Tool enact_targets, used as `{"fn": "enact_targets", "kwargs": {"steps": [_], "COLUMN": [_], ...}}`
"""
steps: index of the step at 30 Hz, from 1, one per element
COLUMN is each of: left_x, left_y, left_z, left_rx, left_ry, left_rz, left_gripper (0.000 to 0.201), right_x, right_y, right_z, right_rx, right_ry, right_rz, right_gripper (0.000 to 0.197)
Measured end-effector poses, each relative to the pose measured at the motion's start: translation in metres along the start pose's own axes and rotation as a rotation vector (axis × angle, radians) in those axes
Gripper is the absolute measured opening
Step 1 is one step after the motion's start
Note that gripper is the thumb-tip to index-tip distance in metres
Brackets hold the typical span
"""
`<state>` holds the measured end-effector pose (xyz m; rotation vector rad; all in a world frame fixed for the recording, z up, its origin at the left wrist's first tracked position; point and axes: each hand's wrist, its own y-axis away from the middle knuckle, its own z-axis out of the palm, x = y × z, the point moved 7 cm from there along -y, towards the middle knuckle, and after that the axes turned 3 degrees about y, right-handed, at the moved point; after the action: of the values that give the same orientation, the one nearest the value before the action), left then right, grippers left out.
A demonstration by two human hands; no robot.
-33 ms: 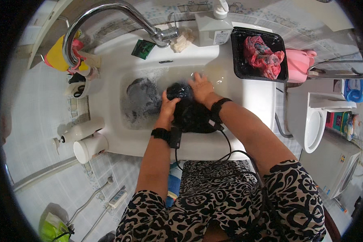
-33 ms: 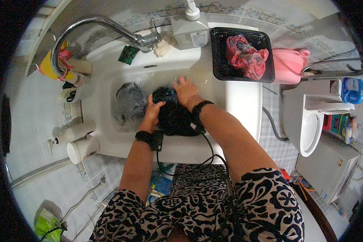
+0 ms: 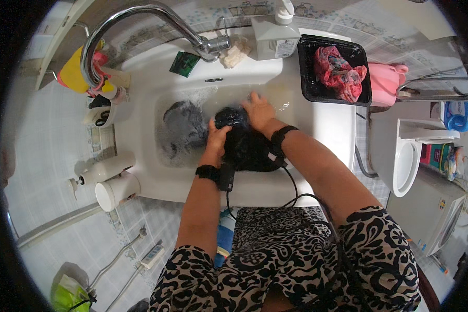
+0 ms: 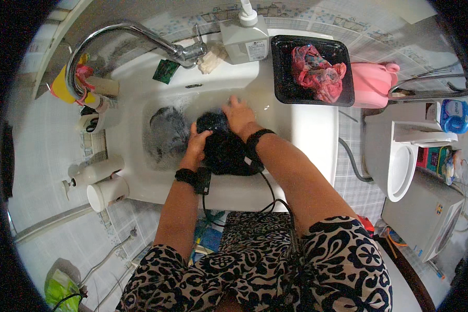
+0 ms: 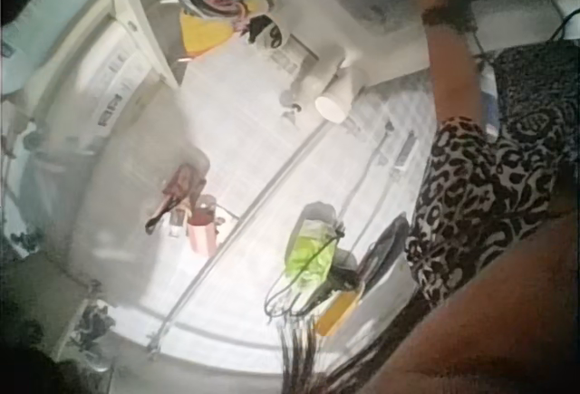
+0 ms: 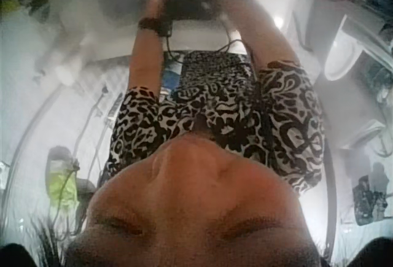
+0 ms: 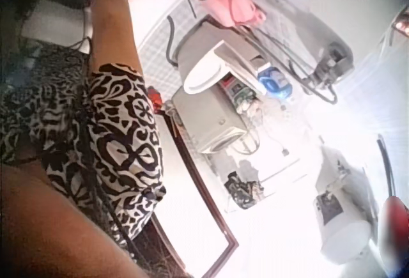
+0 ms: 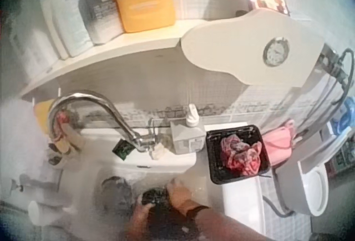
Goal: The person washes a black t-shirt by hand in a bathroom sink, scrubbing and wringing the fabric in soapy water.
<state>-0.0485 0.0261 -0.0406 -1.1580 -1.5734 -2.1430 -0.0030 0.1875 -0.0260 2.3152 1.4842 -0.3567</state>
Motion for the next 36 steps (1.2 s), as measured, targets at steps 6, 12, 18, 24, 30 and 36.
{"fn": "enact_targets", "kwargs": {"steps": [6, 12, 18, 24, 30, 36], "left_x": [0.023, 0.038, 0.0, -0.003, -0.024, -0.026], "left_y": [0.016, 0.027, 0.01, 0.012, 0.002, -0.026], "left_z": [0.019, 0.003, 0.012, 0.014, 0.008, -0.029], "left_rx": [0.095, -0.254, -0.033, 0.087, 0.016, -0.011], "left_ry": [0.332, -0.1, 0.365, 0.431, 0.303, 0.241], "left_rz": [-0.112, 0.626, -0.066, -0.147, -0.252, -0.109], "left_gripper": [0.07, 0.056, 0.043, 0.057, 0.073, 0.07], "right_x": [-0.034, -0.094, -0.068, -0.079, -0.067, 0.002], "right_y": [0.006, 0.065, 0.012, 0.039, 0.02, 0.003], "right_z": [-0.004, -0.062, -0.04, -0.052, -0.046, -0.021], "right_rx": [-0.018, -0.005, 0.148, 0.137, 0.053, 0.216], "right_ry": [-0.82, -0.954, -0.595, -0.591, -0.479, -0.614], "right_rz": [-0.01, -0.246, -0.006, -0.023, -0.069, -0.015], "right_gripper": [0.015, 0.012, 0.019, 0.022, 0.025, 0.026]}}
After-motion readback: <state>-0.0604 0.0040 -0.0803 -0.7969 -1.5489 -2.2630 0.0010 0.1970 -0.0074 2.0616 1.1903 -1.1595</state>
